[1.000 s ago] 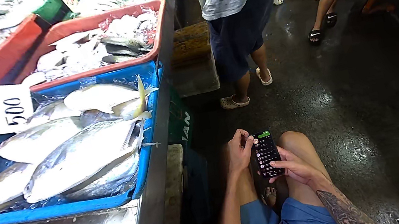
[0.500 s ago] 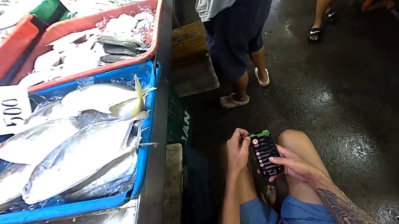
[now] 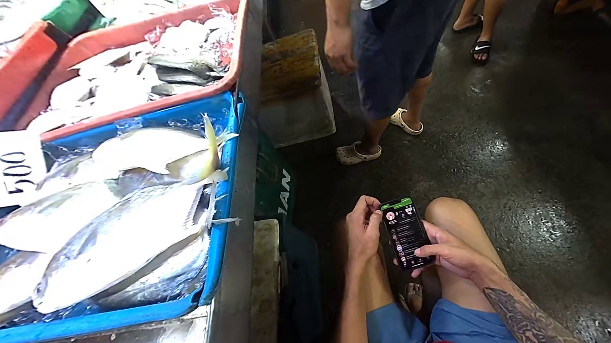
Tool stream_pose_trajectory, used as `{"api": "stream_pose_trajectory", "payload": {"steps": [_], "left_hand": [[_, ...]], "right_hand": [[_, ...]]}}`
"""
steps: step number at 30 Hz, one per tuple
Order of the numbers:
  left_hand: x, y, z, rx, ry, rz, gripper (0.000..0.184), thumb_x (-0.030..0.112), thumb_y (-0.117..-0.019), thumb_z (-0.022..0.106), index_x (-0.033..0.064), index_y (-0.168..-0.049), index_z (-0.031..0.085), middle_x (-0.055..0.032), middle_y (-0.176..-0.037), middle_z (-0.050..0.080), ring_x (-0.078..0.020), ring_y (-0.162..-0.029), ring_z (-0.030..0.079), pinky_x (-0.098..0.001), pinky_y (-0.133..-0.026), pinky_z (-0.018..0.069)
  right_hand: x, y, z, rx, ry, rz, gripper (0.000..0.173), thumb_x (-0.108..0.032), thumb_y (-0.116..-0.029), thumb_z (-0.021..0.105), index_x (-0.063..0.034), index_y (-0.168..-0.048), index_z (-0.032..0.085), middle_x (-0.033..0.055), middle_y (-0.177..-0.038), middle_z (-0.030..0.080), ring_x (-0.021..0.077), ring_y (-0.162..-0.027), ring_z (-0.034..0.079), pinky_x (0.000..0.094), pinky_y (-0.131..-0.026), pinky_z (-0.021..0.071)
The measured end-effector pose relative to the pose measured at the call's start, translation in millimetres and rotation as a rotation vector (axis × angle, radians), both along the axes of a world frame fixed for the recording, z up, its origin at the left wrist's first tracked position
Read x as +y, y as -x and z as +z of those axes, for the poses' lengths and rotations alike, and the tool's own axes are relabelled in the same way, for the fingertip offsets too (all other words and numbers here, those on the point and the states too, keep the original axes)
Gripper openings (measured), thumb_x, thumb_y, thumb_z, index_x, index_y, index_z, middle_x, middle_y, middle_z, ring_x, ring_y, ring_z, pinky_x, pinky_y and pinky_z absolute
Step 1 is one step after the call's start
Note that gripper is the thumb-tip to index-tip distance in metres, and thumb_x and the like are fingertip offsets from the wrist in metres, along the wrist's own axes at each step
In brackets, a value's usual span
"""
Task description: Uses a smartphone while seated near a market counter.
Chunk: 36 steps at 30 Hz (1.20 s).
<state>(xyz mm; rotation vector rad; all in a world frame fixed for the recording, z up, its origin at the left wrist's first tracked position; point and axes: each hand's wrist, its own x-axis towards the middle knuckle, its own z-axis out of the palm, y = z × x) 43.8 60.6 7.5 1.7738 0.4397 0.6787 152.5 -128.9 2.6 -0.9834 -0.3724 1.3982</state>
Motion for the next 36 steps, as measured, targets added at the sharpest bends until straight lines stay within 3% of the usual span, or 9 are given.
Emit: {"api": "stream_pose_trajectory", "payload": {"steps": [4,13,22,32,34,36], "left_hand": [[0,0,1,0.004,-0.002,0.002,0.021,0.01,-0.0944,0.046,0.003,-0.101,0.064,-0.0003,-0.079,0.063,-0.007,-0.065,0.059,-0.0249,-0.061,0.0509],[0,0,0,0.021,-0.019,0.003,0.02,0.009,-0.0938,0.047,0.0024,-0.102,0.064,-0.0018,-0.082,0.064,-0.0082,-0.068,0.061,-0.0258,-0.063,0.0527],[-1,-1,1,0.152,-0.098,0.023,0.024,0.016,-0.0845,0.062,0.0045,-0.106,0.064,-0.0023,-0.085,0.066,-0.0107,-0.074,0.063,-0.0304,-0.067,0.0545],[-12,-7,15,0.454,-0.215,0.108,0.053,0.048,-0.0793,0.075,0.0098,-0.113,0.059,-0.0041,-0.084,0.068,-0.0175,-0.076,0.067,-0.0417,-0.069,0.056],[-11,-7,15,0.457,-0.212,0.099,0.057,0.055,-0.0825,0.073,0.0093,-0.114,0.059,-0.0056,-0.085,0.068,-0.0189,-0.078,0.067,-0.0429,-0.071,0.0559],[-9,-6,11,0.398,-0.209,0.077,0.05,0.052,-0.0901,0.065,0.0081,-0.114,0.06,-0.0054,-0.083,0.066,-0.0181,-0.075,0.066,-0.0413,-0.069,0.055]], "right_hand": [[0,0,1,0.004,-0.007,0.007,0.058,0.0,-0.0943,0.056,-0.0067,-0.149,0.035,0.024,-0.129,0.064,0.0428,-0.106,0.07,0.0536,-0.073,0.0642],[-1,0,0,0.007,0.005,-0.01,0.061,-0.001,-0.0938,0.057,-0.0064,-0.15,0.034,0.0241,-0.129,0.064,0.0429,-0.105,0.07,0.054,-0.072,0.0643],[1,0,-1,0.009,0.007,-0.008,0.062,-0.001,-0.0933,0.057,-0.0075,-0.15,0.034,0.0236,-0.128,0.064,0.042,-0.106,0.07,0.0544,-0.074,0.064],[2,1,1,-0.017,0.018,-0.003,0.062,0.0,-0.0919,0.059,-0.0071,-0.149,0.035,0.0225,-0.127,0.065,0.0401,-0.103,0.071,0.0522,-0.073,0.0645],[2,0,1,-0.011,0.018,0.001,0.063,0.001,-0.0914,0.06,-0.0072,-0.149,0.035,0.0227,-0.128,0.064,0.0406,-0.104,0.071,0.0526,-0.073,0.0645],[1,0,1,-0.006,0.007,0.005,0.064,0.001,-0.0915,0.06,-0.0067,-0.15,0.035,0.0231,-0.128,0.064,0.0414,-0.105,0.07,0.0538,-0.074,0.0642]]}}
